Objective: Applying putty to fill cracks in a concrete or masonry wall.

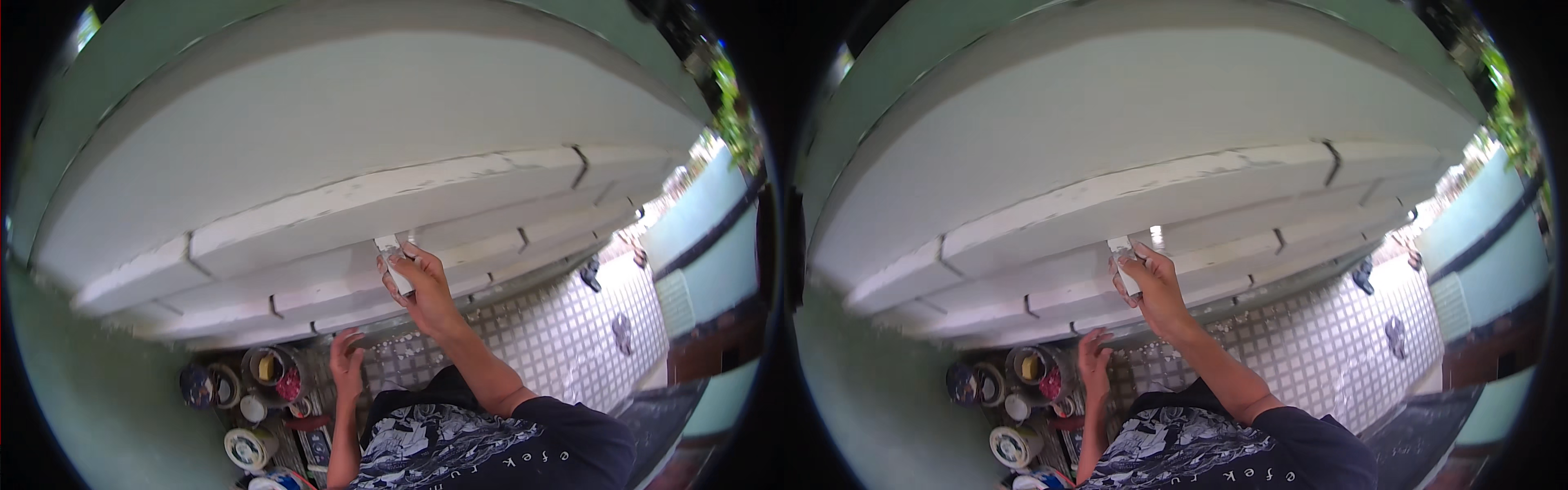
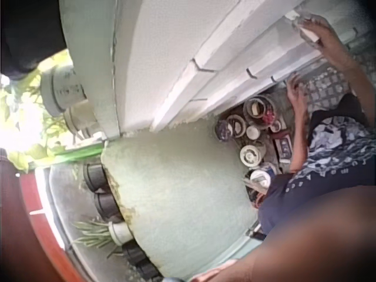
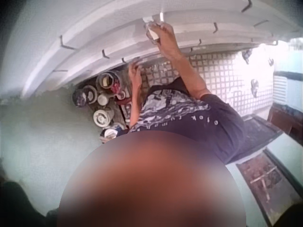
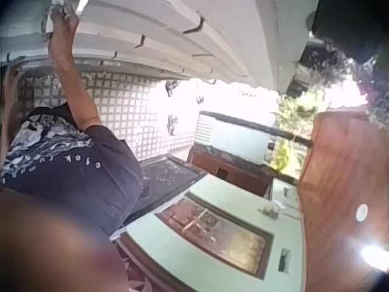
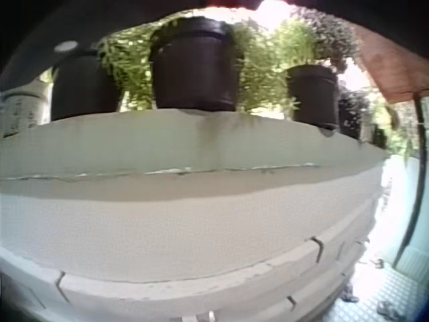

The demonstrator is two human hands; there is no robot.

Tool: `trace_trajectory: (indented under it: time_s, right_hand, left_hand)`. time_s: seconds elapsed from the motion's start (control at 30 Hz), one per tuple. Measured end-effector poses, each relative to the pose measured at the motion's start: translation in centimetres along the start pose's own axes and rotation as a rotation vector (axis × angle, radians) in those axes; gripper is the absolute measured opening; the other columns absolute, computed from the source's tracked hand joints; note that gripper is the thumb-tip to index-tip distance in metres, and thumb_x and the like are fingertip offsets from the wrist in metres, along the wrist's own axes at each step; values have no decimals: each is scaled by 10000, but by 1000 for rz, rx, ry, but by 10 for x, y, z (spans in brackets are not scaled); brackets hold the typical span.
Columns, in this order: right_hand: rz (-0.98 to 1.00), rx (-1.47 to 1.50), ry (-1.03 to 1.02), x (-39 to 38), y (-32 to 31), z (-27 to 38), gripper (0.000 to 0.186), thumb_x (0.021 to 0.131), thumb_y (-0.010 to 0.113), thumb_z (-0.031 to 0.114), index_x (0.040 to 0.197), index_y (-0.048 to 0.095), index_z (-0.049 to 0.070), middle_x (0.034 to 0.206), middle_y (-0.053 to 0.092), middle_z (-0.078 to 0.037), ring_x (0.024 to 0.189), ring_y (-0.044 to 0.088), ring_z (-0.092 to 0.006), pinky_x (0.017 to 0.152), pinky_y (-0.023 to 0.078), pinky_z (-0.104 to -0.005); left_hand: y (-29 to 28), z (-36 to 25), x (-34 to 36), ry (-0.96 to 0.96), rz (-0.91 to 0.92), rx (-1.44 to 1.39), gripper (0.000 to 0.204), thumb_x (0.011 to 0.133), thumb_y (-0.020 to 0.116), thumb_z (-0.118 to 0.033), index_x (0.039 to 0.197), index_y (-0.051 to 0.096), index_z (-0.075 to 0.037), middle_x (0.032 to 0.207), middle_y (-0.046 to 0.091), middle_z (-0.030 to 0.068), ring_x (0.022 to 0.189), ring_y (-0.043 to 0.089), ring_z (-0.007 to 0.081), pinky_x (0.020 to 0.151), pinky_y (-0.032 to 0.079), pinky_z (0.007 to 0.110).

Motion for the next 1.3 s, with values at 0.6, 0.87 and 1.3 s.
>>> trace_trajectory:
  time_s: [0.6,0.87,1.3]
  right_hand:
    - [-435,-128,-423,-41,-237,190,170,934,565,116,1041,603,-10,825,593,-20,539,383,-32,461,259,-172]
    - [-529,-443,-869,-85,-231,196,450,951,546,40,1380,438,-42,1020,601,-77,664,517,-70,556,407,-184]
    - [-388,-1402,-990,-45,-151,294,305,771,720,-50,1061,714,43,1050,576,-80,777,608,-207,705,495,-305]
  left_hand:
    - [10,-149,95,255,-226,-685,603,982,349,-272,1479,234,48,1533,277,219,1427,276,372,1206,210,441]
    - [29,-185,87,281,-207,-977,648,978,432,-270,1457,203,100,1536,227,240,1446,194,363,1216,164,446]
    - [56,-196,78,266,-208,-1020,708,944,486,-248,1440,173,147,1519,247,267,1437,216,378,1208,181,449]
Point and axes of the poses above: each hand's wrist, its own x-axis towards the middle knuckle, its own y-axis out of the palm, z = x × y, the point moved 7 cm from there along x, towards the middle knuckle
